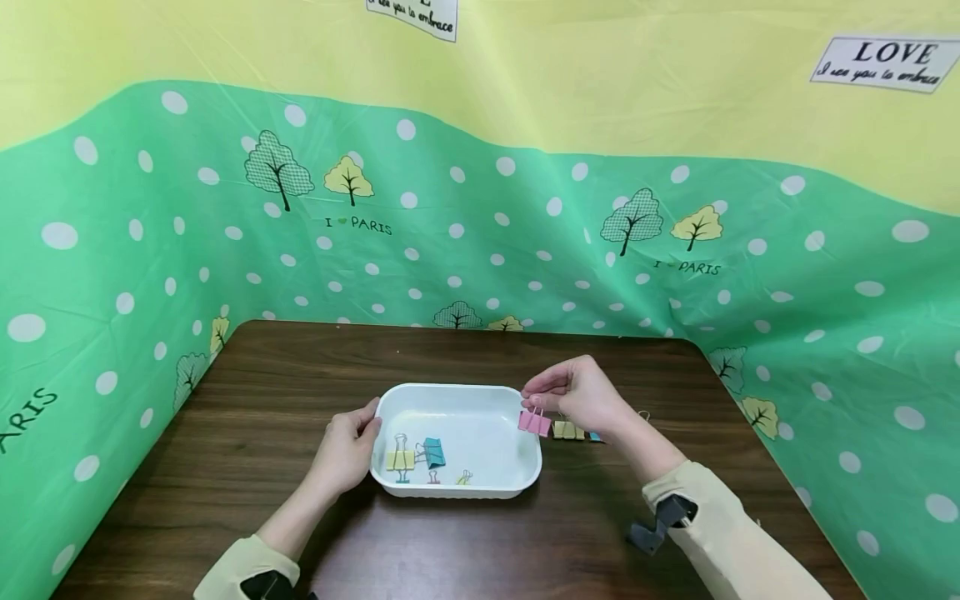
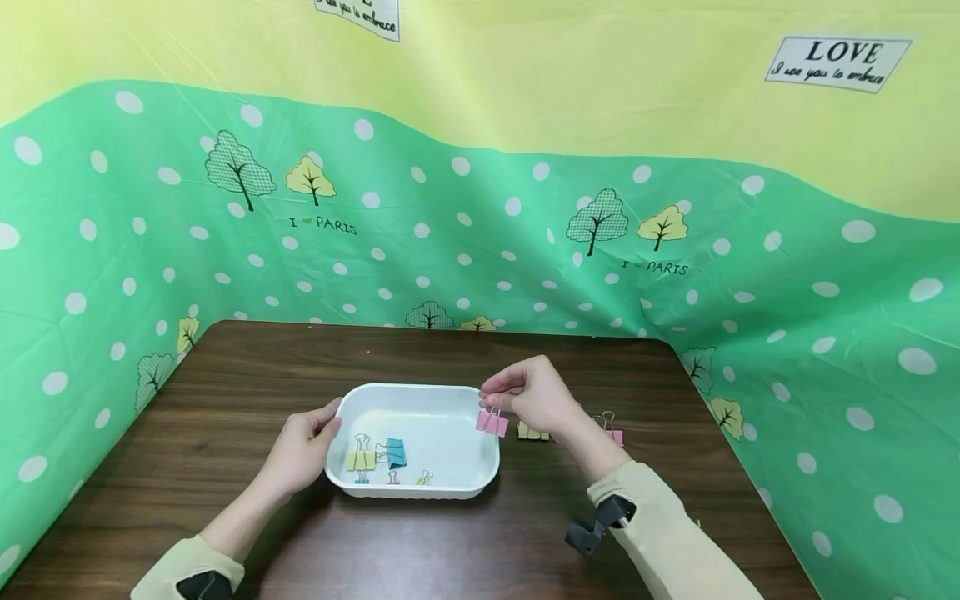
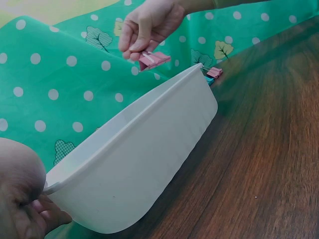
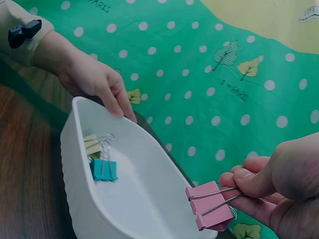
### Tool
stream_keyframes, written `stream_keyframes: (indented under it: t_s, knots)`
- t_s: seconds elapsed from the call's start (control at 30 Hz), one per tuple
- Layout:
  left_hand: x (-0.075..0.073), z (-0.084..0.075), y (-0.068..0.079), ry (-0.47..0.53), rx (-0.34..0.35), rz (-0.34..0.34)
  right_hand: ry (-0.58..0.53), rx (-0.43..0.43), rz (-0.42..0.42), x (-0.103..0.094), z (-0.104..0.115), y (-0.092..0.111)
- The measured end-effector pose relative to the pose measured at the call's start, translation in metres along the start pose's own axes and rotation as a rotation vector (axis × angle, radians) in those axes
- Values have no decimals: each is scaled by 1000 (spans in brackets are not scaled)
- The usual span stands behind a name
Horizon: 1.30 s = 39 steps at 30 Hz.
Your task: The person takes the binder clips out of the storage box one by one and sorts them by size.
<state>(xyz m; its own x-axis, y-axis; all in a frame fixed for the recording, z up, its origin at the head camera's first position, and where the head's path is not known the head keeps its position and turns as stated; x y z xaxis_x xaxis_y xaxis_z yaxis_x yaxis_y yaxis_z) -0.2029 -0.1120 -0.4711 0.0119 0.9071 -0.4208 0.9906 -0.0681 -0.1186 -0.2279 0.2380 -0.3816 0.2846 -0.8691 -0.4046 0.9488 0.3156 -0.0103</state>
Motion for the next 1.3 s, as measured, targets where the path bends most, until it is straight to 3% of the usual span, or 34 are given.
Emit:
stream_keyframes:
  t_s: [0.27, 0.47, 0.93, 1.3]
  knots:
    - [0, -1, 0, -3, -6, 4, -28, 13, -6, -25, -10, 16]
    - [-1, -1, 0, -7, -10, 4, 45, 10, 0, -34, -23, 25]
    - [-1, -2, 0, -15, -19, 7, 43, 25, 74, -36, -74, 27]
    - [-1, -2, -1, -12, -20, 5, 40, 45, 134, -34, -95, 25]
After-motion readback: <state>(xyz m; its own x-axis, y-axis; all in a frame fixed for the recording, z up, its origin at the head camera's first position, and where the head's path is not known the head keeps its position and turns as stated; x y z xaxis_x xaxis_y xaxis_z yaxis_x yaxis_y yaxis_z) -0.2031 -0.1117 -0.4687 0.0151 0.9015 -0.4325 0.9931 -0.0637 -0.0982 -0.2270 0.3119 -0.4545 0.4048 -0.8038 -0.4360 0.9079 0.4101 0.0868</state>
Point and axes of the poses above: each hand's wrist, its own y-axis away from the middle knuckle, its own x-axis out of the palm, z = x × y, the point moved 3 cm from there along -y, towards the middle knuckle
